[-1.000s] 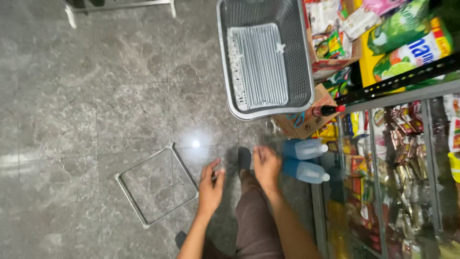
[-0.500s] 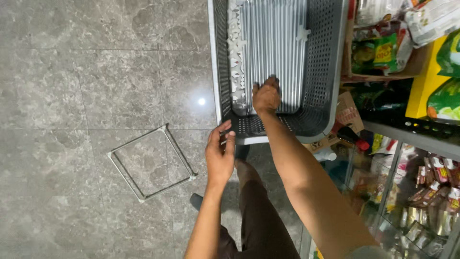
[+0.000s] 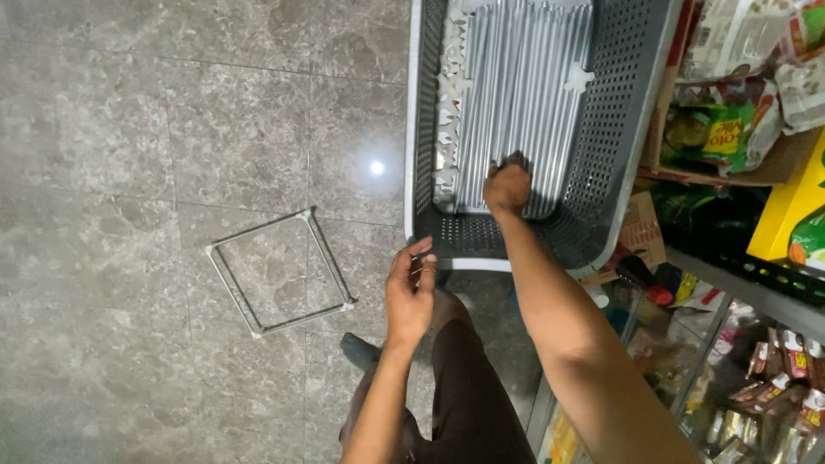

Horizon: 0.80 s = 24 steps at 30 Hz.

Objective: The person assembles a metal frame by connecting multiple metal rods with white plastic connectors. They form a square base, attach vertical supports, and secure the structure. The person also wipes the rods with a cloth during assembly.

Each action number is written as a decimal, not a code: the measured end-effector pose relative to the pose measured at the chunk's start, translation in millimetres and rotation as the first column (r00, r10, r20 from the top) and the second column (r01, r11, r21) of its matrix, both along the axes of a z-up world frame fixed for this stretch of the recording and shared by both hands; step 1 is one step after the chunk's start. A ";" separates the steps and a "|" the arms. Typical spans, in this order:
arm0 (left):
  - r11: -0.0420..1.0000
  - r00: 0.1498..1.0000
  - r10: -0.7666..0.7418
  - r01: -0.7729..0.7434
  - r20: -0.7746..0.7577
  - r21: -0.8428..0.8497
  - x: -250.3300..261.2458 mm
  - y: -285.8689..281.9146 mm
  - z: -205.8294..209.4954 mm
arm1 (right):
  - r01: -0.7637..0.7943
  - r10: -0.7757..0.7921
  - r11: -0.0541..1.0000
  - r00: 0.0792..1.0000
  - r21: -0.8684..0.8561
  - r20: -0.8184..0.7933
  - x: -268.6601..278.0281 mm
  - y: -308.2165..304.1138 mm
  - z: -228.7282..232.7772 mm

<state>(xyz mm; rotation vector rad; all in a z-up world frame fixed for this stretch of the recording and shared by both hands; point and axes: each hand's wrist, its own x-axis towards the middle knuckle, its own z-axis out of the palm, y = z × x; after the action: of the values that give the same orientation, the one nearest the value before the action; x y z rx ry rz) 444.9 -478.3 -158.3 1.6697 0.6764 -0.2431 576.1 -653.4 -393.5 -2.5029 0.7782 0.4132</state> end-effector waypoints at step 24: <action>0.758 0.873 -0.487 0.430 0.014 -0.490 -176.3 -24.2 150.2 | 0.190 -0.344 0.418 0.938 0.888 -0.039 -339.5 -2.3 374.6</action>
<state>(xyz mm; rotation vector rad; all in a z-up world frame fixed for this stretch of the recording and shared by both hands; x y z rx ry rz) 268.7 -502.5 -8.1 1.3131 0.2358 -0.8058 236.7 -655.7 -18.9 -1.3465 0.6376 0.3684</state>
